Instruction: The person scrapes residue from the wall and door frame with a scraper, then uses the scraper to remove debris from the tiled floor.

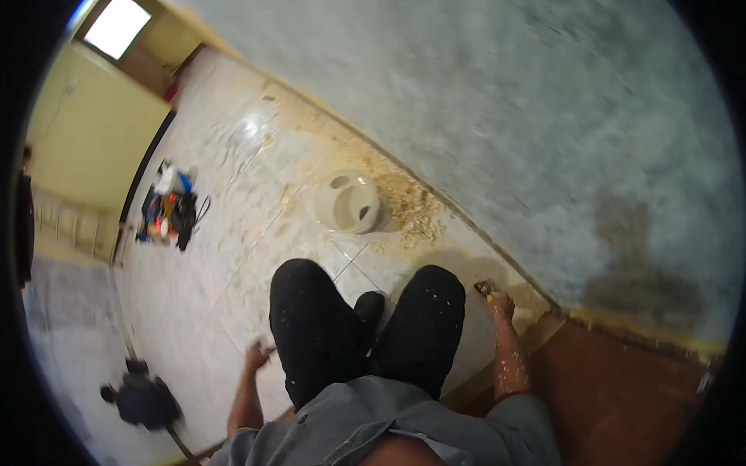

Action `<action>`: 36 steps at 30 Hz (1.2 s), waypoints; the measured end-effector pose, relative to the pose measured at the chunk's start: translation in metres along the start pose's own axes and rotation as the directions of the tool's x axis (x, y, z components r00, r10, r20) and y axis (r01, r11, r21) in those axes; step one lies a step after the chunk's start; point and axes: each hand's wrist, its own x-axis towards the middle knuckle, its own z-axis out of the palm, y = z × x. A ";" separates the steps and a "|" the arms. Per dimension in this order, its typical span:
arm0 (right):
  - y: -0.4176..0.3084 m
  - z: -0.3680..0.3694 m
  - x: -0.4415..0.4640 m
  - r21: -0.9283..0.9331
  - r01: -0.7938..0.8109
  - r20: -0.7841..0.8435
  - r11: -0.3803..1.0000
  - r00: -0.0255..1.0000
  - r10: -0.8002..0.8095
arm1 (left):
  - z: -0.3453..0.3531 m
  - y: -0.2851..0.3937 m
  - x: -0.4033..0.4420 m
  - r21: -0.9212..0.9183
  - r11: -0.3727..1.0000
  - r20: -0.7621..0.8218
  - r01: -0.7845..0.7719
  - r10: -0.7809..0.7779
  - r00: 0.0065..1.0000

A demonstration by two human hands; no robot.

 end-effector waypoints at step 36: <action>0.081 -0.131 -0.056 -0.251 -0.225 0.003 0.941 0.972 0.233 | -0.206 0.376 0.295 -0.096 0.770 0.073 -0.631 0.638 0.767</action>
